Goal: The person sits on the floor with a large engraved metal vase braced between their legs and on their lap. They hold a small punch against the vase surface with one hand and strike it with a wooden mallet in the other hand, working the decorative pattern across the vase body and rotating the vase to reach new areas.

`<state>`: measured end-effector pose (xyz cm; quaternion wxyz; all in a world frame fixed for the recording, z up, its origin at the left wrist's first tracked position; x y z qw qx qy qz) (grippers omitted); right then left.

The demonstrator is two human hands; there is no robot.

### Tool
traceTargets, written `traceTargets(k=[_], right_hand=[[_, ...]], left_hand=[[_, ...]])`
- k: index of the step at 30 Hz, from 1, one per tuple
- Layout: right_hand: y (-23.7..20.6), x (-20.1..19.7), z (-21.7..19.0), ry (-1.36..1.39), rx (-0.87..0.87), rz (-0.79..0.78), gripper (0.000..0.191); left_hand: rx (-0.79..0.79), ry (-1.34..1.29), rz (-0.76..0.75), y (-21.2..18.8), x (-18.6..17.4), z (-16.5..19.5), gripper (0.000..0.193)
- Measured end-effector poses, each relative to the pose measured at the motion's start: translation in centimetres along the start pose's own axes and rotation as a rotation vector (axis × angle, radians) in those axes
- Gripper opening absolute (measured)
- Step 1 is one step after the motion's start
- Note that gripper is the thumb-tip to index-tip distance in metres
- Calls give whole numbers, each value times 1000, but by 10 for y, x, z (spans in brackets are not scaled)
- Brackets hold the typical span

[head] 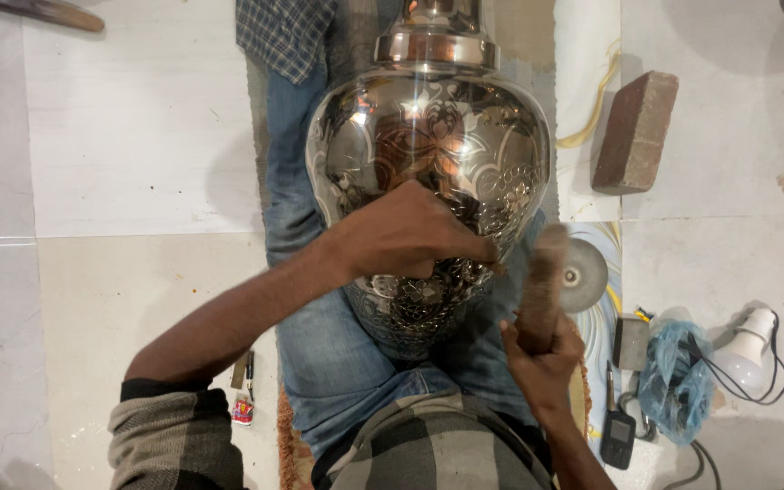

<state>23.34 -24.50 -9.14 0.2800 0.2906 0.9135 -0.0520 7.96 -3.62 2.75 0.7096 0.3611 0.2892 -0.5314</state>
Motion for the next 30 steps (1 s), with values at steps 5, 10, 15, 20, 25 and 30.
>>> traceTargets(k=[5,10,15,20,25,30], right_hand=[[37,-30,-29,-38,-34,-205,26],[47,-60,-61,148,-42,3,23],[61,-72,-118,-86,-183,-64,22],[70,-54,-108,-217,-77,-180,21],[45,-43,-78,-282,-51,-93,24],[29,-36,-55,-356,105,-156,29]], left_hand=[[-45,70,287,-15,-3,2,62],[-84,57,534,-34,1,3,55],[-127,80,668,-48,11,0,56],[-169,3,511,-41,19,-10,55],[-112,97,433,-32,15,-5,60],[-149,-74,660,-41,-5,-11,55]])
Point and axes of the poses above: each hand's wrist, its own y-axis towards the middle knuckle, its own x-axis out of the palm, z = x × y, the point moved 7 cm from there along y, towards the middle knuckle, and after that the axes turned 1 degree about z, right-handed, at the moved point
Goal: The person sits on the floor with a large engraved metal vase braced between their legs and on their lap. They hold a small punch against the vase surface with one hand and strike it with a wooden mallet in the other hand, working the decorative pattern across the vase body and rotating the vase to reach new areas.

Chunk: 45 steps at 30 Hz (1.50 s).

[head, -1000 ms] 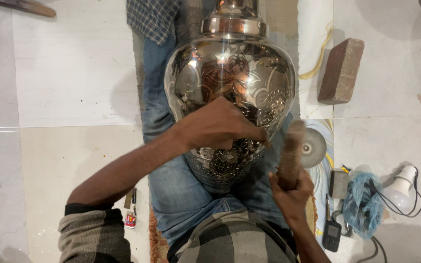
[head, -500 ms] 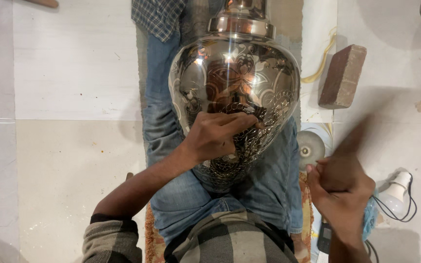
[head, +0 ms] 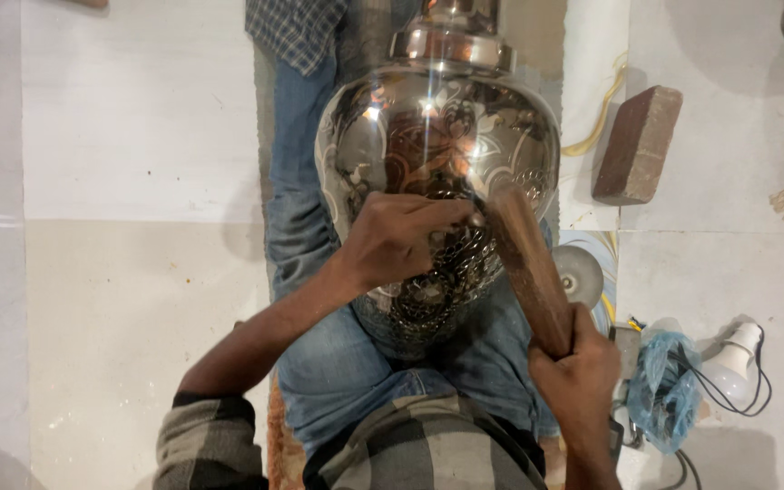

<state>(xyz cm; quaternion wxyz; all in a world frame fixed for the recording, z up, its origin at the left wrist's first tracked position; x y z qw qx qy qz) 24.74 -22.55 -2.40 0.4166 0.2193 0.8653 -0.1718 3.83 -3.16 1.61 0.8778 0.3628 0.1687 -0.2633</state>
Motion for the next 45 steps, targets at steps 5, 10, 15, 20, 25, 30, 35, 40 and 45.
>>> traceTargets(k=[5,10,15,20,25,30,35,40,45], right_hand=[[-10,32,13,456,37,-76,34],[-9,38,32,258,50,-70,34],[0,24,20,392,-20,39,30],[28,-9,-9,449,-240,178,21],[46,-24,-35,314,-306,71,14],[55,-28,-50,122,-239,-18,23],[68,-22,-69,-122,-329,-62,25],[73,-25,-84,61,-447,-65,24],[80,-35,-85,125,-458,-68,24]], left_hand=[[-22,11,-56,2,-2,2,58],[-31,87,-106,10,-2,4,60],[-1,52,-117,13,-3,7,62],[84,109,-173,17,3,13,57],[44,102,-229,19,4,13,56],[15,106,-174,20,-1,15,53],[0,71,-166,21,-5,20,60],[-48,95,-160,15,0,15,61],[7,32,-16,-2,-1,9,55]])
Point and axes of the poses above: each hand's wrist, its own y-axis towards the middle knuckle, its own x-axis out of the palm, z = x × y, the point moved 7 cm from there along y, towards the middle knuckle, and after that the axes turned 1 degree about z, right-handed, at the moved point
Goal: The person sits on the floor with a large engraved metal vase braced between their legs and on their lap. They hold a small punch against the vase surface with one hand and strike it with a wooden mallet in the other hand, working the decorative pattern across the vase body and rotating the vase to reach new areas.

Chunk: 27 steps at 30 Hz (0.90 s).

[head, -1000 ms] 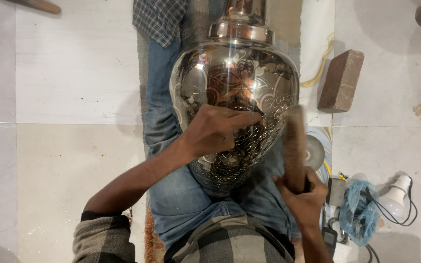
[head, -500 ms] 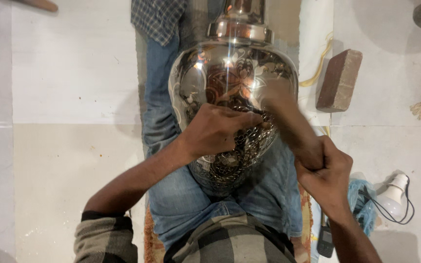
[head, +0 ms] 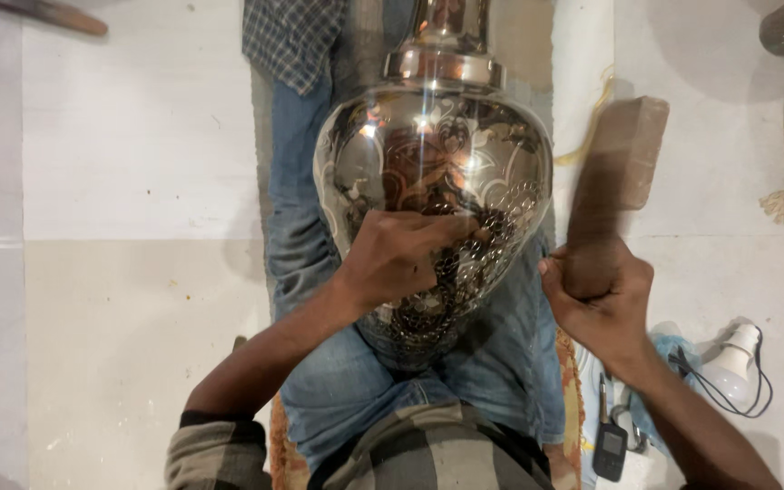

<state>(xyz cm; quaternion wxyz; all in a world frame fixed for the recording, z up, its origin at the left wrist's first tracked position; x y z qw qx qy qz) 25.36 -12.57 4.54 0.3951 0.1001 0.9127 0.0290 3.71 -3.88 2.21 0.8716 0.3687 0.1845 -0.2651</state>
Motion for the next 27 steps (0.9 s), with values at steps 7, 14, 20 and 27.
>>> traceTargets(k=[7,14,20,27], right_hand=[[28,-10,1,-476,136,-460,32],[56,-1,-47,-651,-11,-612,34],[80,-11,-98,-408,-221,-485,44],[73,7,-114,-817,-287,-724,31]], left_hand=[[-210,98,185,-24,7,-6,47],[-337,110,439,-34,7,4,41],[-377,119,791,-52,14,16,23],[-480,224,875,-74,32,2,9]])
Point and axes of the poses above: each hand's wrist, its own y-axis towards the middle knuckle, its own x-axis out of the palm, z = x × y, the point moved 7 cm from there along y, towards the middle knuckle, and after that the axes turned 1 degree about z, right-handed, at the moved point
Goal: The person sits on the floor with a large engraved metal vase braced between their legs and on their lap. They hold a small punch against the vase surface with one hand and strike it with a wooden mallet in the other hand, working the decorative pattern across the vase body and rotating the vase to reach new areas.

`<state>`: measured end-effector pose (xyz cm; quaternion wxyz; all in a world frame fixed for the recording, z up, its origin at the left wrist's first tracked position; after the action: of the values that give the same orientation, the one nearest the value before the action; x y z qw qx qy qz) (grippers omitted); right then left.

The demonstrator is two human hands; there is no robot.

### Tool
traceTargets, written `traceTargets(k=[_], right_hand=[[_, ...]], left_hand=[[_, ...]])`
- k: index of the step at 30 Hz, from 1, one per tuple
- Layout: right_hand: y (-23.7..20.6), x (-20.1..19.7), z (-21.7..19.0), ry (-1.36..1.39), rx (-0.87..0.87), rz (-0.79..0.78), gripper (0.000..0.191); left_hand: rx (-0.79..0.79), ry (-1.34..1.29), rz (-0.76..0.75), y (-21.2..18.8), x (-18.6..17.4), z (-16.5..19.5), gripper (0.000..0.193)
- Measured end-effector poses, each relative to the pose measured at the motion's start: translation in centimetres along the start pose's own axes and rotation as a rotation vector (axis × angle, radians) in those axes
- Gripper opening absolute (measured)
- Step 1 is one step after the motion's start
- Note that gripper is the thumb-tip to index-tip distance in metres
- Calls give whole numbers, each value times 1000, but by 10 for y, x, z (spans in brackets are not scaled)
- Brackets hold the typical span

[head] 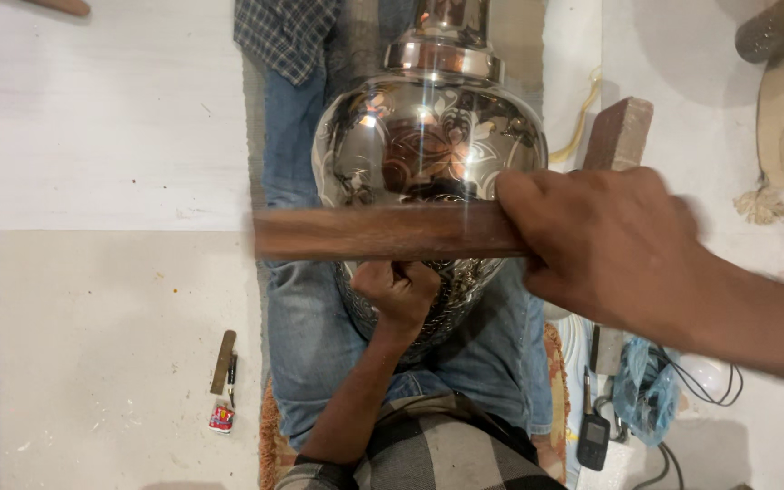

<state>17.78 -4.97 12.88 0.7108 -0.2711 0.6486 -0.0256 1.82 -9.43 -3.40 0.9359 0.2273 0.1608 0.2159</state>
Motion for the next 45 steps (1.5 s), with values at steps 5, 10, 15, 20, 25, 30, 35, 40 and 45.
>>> traceTargets(k=[5,10,15,20,25,30,35,40,45], right_hand=[[-6,-19,-6,183,-149,347,31],[-1,17,14,-76,79,-61,32],[-3,5,10,34,31,125,32],[-3,8,7,3,20,60,29],[-1,4,-2,-125,-42,90,22],[-5,19,5,-160,14,-73,26],[0,20,19,366,42,234,39],[3,46,38,897,182,331,29],[-4,48,47,821,188,363,35]], left_hand=[[39,-52,-105,-4,7,-6,6],[106,-77,-206,0,11,0,7],[122,-20,-59,-4,6,4,19],[107,-66,37,-10,5,-4,8],[81,-35,-22,-13,6,-10,14],[21,-56,-75,-2,8,-6,15],[-402,-657,23,21,8,-7,14],[-249,-561,-111,41,19,25,15],[-27,-311,-62,34,21,35,33]])
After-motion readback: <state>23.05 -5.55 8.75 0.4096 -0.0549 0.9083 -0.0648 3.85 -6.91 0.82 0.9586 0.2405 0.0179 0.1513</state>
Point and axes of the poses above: each hand's wrist, its own y-axis towards the middle knuckle, its own x-axis out of the palm, z = x × y, the point moved 7 cm from there along y, towards the middle knuckle, and after that the axes turned 1 degree about z, right-handed, at the moved point
